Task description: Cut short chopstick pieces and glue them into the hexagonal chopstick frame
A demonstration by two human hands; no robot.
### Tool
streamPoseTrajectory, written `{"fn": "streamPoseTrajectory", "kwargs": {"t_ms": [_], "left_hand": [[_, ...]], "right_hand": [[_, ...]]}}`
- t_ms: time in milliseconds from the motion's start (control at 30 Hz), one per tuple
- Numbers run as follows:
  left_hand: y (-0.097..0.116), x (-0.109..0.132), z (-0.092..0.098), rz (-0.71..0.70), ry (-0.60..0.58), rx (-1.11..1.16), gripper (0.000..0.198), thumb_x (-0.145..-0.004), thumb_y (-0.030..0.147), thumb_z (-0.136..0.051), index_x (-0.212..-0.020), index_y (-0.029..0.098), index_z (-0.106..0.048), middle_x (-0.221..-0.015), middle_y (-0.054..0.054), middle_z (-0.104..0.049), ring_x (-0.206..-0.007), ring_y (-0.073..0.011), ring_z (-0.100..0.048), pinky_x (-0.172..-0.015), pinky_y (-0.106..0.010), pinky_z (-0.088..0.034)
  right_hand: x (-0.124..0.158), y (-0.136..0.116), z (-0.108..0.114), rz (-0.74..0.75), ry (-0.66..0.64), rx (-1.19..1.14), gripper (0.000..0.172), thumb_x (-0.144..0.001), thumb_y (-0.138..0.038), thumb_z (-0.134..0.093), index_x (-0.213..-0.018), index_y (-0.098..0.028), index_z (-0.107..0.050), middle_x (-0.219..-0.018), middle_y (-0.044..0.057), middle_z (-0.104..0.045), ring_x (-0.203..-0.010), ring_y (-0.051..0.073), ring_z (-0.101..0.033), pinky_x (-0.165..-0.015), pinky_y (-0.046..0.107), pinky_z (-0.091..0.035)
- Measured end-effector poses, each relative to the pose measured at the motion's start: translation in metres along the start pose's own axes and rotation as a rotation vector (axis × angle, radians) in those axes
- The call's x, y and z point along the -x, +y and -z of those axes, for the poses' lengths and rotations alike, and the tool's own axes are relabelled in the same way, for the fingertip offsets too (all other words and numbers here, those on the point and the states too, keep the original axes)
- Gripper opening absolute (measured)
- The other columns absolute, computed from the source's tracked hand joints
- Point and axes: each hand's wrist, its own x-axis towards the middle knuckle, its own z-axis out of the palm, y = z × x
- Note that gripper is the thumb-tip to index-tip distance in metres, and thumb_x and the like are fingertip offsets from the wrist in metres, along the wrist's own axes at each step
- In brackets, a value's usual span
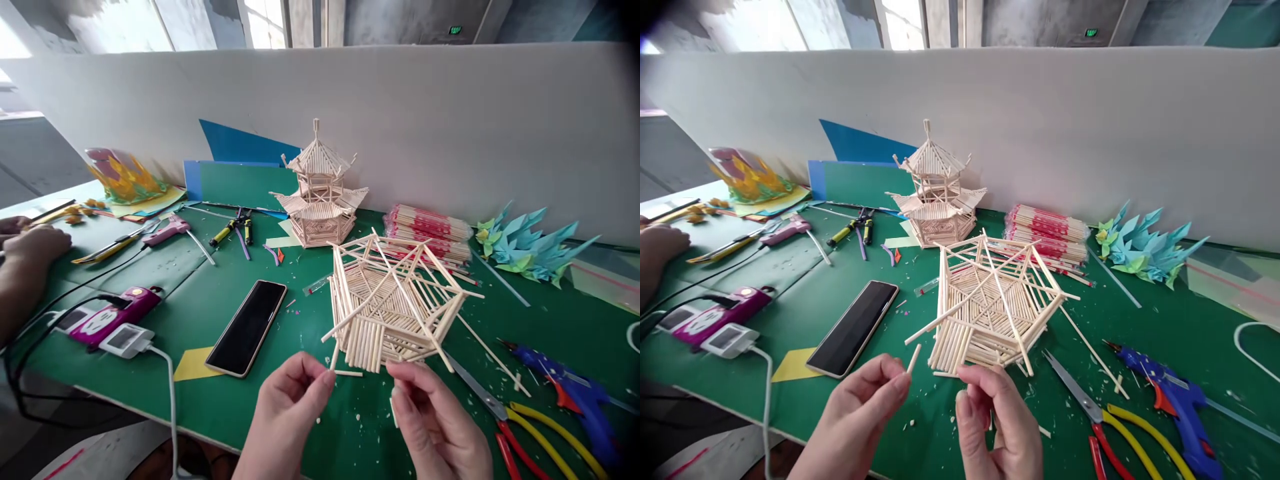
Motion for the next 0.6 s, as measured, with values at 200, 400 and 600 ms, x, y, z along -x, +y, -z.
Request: {"fn": "streamPoseTrajectory", "kwargs": {"t_ms": [200, 400, 600], "left_hand": [[-0.001, -0.015, -0.003, 0.139, -0.145, 0.167, 0.024, -0.071, 0.028, -0.067, -0.057, 0.016, -0.053, -0.048, 0.006, -0.04, -0.05, -0.0088, -0.027, -0.049, -0.021, -0.025], [0.0, -0.021, -0.008, 0.122, -0.174, 0.225, 0.02, -0.071, 0.021, -0.068, -0.056, 0.015, -0.055, -0.048, 0.006, -0.04, -0.048, -0.0073, -0.028, -0.048, -0.02, -0.026], [0.0, -0.029, -0.012, 0.102, -0.167, 0.233, 0.019, -0.07, 0.021, -0.07, -0.058, 0.015, -0.057, -0.053, 0.005, -0.044, -0.049, -0.0069, -0.03, -0.047, -0.018, -0.028]], "right_hand": [[0.001, 0.005, 0.002, 0.002, 0.014, 0.004, 0.013, -0.077, -0.029, -0.062, -0.088, -0.026, -0.067, -0.089, 0.002, -0.065, -0.07, 0.012, -0.058, -0.052, 0.015, -0.046], [0.001, 0.008, 0.002, 0.003, 0.034, 0.002, 0.013, -0.076, -0.03, -0.063, -0.087, -0.026, -0.068, -0.09, 0.003, -0.066, -0.071, 0.013, -0.059, -0.05, 0.016, -0.046], [0.0, 0.013, 0.002, 0.015, 0.037, 0.002, 0.014, -0.075, -0.03, -0.062, -0.087, -0.024, -0.068, -0.087, 0.004, -0.066, -0.068, 0.013, -0.059, -0.048, 0.016, -0.045]]}}
